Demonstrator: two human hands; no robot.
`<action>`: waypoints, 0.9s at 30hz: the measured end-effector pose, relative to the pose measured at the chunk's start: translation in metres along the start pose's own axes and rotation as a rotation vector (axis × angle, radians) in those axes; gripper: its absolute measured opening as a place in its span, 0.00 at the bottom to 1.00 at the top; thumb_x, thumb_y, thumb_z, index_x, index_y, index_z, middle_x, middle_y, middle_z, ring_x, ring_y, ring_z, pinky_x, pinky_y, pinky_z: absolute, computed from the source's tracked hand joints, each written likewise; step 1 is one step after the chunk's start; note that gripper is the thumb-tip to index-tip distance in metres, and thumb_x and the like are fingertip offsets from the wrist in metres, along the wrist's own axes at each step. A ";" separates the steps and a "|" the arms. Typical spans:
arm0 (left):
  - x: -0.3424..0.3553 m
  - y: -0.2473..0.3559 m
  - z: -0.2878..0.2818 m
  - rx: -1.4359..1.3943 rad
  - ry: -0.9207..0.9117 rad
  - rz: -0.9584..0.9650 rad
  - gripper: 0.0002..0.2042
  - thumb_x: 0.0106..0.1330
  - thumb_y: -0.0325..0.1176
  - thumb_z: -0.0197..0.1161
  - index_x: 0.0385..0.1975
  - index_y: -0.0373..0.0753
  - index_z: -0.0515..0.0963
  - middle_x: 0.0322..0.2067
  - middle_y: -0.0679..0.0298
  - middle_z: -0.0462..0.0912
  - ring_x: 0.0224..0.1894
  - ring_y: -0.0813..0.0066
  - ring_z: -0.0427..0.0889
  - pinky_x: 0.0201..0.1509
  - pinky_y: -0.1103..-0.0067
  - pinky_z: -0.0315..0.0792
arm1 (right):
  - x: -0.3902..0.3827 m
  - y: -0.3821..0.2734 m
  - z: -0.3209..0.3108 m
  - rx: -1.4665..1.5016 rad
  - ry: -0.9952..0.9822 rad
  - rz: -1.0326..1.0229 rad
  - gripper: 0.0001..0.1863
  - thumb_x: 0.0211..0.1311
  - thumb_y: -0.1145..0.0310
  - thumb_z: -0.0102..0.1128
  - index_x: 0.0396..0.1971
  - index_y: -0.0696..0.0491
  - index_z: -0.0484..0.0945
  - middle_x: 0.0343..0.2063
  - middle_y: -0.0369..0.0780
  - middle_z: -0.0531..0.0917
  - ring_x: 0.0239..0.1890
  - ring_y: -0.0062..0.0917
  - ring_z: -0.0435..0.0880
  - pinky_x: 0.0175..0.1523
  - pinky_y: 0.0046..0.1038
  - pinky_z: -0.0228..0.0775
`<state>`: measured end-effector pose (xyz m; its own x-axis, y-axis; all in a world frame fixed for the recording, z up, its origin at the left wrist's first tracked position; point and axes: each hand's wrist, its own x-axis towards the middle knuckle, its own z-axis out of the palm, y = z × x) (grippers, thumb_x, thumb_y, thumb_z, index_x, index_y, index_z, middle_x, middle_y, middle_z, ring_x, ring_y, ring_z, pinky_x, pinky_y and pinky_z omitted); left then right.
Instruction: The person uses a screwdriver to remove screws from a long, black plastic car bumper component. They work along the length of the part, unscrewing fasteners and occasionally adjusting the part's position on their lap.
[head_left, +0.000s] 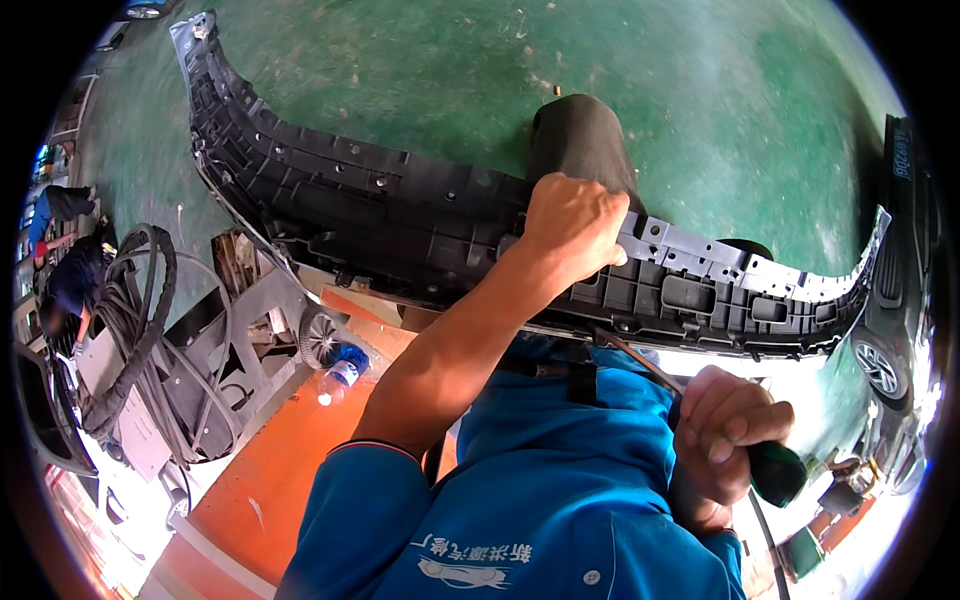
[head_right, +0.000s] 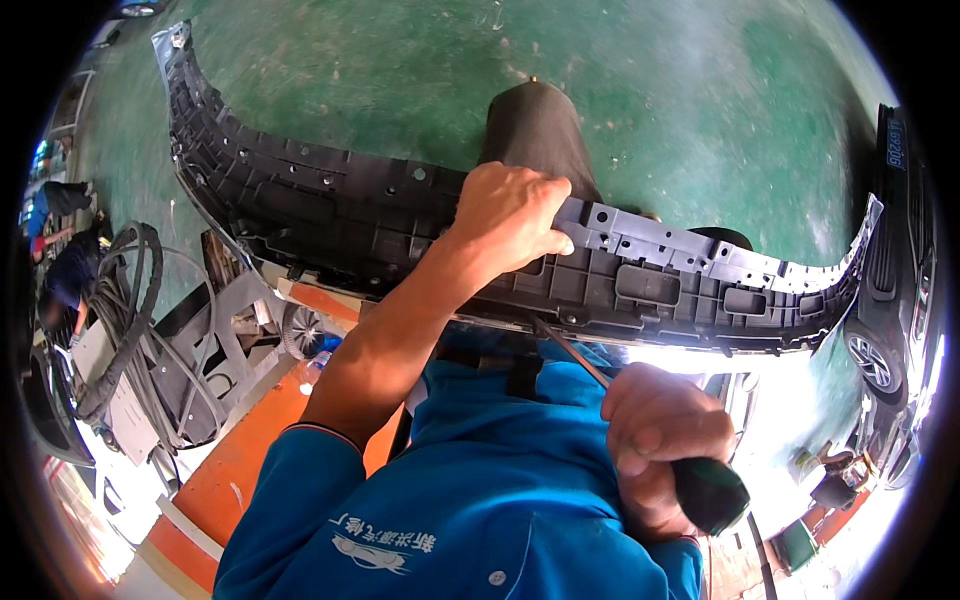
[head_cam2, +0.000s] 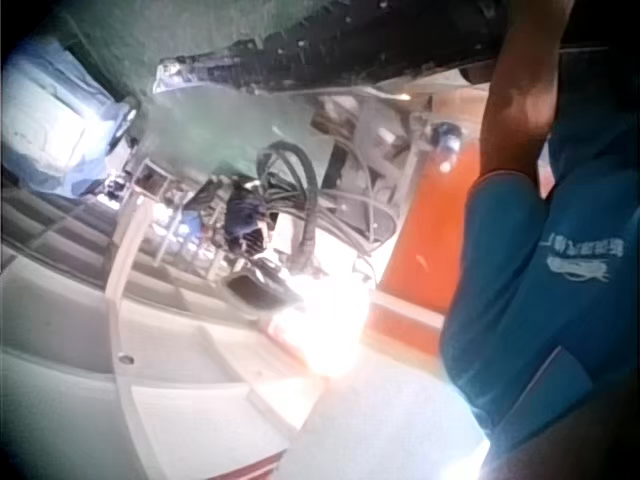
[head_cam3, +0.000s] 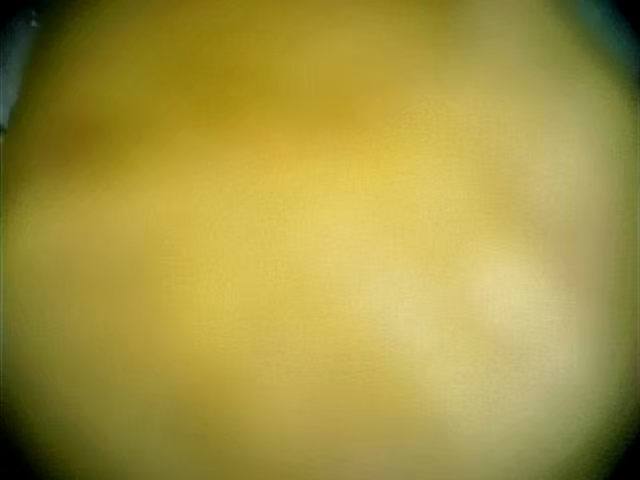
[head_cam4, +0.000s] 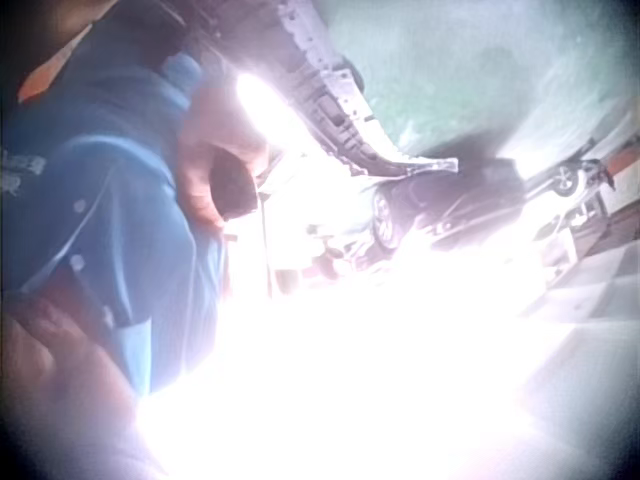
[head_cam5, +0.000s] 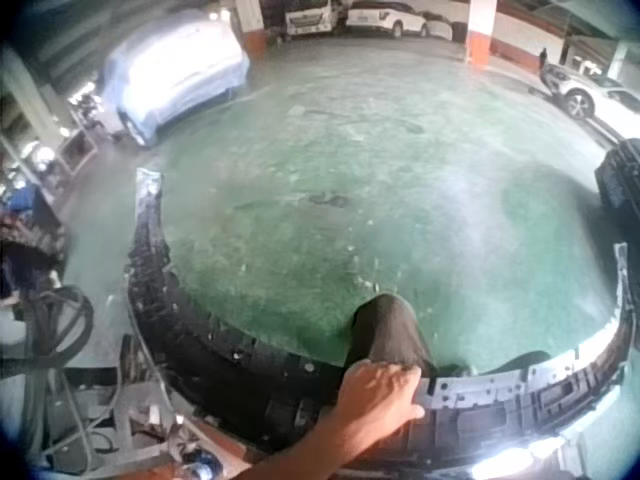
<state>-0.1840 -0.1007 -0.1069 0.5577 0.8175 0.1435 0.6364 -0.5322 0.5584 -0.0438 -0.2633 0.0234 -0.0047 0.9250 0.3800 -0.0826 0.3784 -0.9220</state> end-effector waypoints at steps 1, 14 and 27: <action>0.000 -0.001 0.001 -0.002 0.004 -0.002 0.18 0.45 0.46 0.80 0.26 0.41 0.84 0.23 0.58 0.86 0.28 0.60 0.88 0.34 0.66 0.75 | 0.000 0.000 0.000 -0.019 -0.022 -0.014 0.11 0.59 0.71 0.69 0.33 0.52 0.72 0.18 0.34 0.74 0.16 0.21 0.71 0.30 0.29 0.67; -0.001 -0.002 0.000 -0.024 0.021 0.013 0.19 0.44 0.47 0.80 0.27 0.40 0.84 0.24 0.56 0.87 0.29 0.58 0.88 0.35 0.65 0.76 | -0.008 0.011 0.001 -0.054 -0.030 -0.034 0.10 0.62 0.71 0.69 0.32 0.51 0.73 0.18 0.34 0.75 0.17 0.21 0.73 0.29 0.29 0.68; 0.000 0.000 -0.002 -0.015 0.005 -0.009 0.18 0.44 0.46 0.79 0.27 0.39 0.83 0.24 0.57 0.87 0.29 0.58 0.88 0.35 0.65 0.76 | -0.004 0.013 -0.009 0.019 -0.037 0.059 0.10 0.64 0.69 0.70 0.34 0.50 0.74 0.23 0.33 0.77 0.21 0.22 0.74 0.35 0.33 0.70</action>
<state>-0.1850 -0.1001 -0.1054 0.5495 0.8233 0.1420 0.6331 -0.5213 0.5722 -0.0361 -0.2620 0.0087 -0.0466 0.9436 0.3278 -0.1001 0.3221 -0.9414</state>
